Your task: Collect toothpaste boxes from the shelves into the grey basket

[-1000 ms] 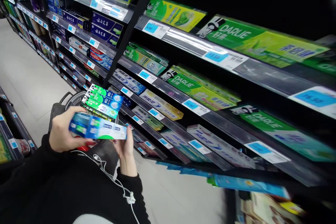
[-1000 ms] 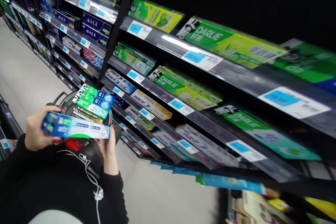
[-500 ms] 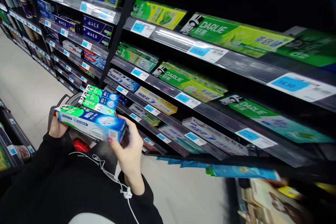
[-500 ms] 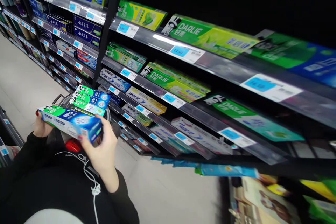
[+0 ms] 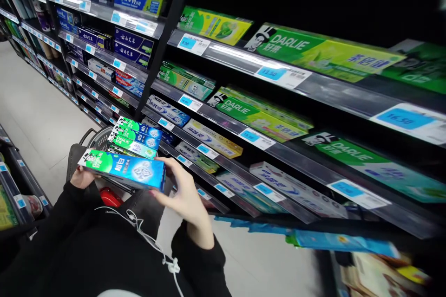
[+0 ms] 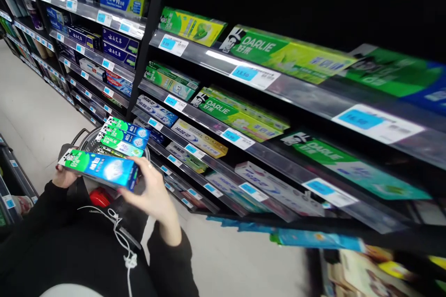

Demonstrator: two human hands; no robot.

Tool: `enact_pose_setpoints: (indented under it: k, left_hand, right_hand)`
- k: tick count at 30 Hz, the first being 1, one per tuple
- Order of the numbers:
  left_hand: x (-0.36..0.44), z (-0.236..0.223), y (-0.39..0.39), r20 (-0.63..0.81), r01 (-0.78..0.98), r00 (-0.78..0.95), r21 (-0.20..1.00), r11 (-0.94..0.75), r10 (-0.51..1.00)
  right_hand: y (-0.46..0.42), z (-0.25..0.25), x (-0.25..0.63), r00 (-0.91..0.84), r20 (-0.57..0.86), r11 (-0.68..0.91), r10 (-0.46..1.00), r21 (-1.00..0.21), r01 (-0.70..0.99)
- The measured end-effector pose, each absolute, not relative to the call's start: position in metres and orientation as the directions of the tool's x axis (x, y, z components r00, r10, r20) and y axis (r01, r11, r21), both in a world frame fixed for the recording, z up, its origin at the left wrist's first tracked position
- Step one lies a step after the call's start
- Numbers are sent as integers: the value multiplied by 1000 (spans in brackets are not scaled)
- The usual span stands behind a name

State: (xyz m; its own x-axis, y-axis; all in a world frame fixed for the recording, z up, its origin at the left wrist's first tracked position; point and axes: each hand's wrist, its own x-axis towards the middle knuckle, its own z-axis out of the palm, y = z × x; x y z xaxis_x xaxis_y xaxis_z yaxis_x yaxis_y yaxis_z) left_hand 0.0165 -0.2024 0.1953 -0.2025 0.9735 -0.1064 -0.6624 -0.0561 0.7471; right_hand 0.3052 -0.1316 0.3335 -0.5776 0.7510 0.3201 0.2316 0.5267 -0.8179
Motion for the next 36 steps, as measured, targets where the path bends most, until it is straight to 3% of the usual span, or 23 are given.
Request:
enact_pose_setpoints:
  k: [3,6,10,13,15,21,28,36]
  left_hand:
    - [14,203,-211,-96,-480,-186,877,-5,978]
    - [27,210,-211,-76,-152,-245,988,39,967]
    - [53,214,-198,22,313,-329,946,87,944]
    - [68,213,-176,141,565,-384,818,111,912]
    - [75,213,-159,143,664,-429,719,205,892]
    - [81,208,-119,40,739,-520,523,426,853]
    - [80,194,-112,-10,762,-502,468,448,865]
    - [79,187,-111,-5,784,-441,484,388,898]
  right_hand:
    - [-89,297,329,-669,78,249,739,-955,164]
    - [-41,278,335,-724,-59,176,687,-953,245]
    - [36,277,311,-813,-137,398,565,-819,414]
    - [91,280,271,-872,-181,645,456,-607,464]
    - [119,278,239,-903,-186,766,388,-481,428]
    - [152,255,168,-933,-166,906,318,-238,351]
    - [160,225,148,-930,-141,898,338,-248,364]
    - [167,216,158,-912,-117,873,393,-264,410]
